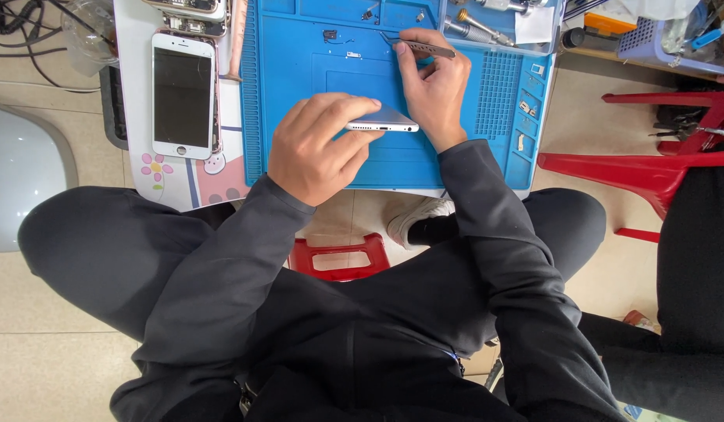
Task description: The person is repairing a disassembled smartphone on a blue work mat. They use a screwdriver to remove screws from the phone's internal frame and place them on the mat. The person also uses tweezers to handle small components and wires inside the device.
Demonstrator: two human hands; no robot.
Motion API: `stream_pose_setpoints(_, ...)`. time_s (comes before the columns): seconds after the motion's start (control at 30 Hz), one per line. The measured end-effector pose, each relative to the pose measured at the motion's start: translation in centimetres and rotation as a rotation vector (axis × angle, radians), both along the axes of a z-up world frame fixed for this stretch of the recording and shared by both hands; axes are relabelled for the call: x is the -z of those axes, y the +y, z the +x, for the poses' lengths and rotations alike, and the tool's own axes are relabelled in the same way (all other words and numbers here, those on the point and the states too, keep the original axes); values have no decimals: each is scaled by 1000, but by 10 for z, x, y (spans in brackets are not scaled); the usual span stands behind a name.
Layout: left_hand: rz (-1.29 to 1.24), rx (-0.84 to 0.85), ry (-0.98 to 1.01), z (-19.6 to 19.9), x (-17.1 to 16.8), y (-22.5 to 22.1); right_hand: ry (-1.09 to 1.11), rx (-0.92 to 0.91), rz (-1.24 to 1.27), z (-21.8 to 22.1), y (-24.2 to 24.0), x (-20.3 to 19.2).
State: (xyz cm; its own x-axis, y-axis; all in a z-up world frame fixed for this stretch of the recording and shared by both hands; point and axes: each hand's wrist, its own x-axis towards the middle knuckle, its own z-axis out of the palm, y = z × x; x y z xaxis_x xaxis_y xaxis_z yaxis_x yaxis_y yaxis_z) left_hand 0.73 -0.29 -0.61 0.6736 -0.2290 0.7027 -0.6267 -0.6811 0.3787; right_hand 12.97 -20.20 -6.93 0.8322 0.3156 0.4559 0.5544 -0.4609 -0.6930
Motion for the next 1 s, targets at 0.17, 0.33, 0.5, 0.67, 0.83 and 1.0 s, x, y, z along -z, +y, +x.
stream_pose_setpoints(0.17, -20, -11, 24, 2, 3, -1, -3, -6, 8, 1, 0, 1)
stream_pose_setpoints(0.33, -12, -25, 45, 9, 9, 1, -10, 15, 11, -2, -1, -2)
stream_pose_setpoints(0.5, -139, 1, 115, 19, -1, 0, 54, 33, 107, -15, -15, -29)
stream_pose_setpoints(0.67, -236, 9, 262, 24, 13, -6, 188, -54, 214, -51, -45, -60)
stream_pose_setpoints(0.83, -384, 34, 347, 24, 25, -22, 335, -36, 176, -87, -56, -74)
stream_pose_setpoints(1.0, -465, 113, 338, 19, 16, -34, 313, -89, 366, -90, -68, -57)
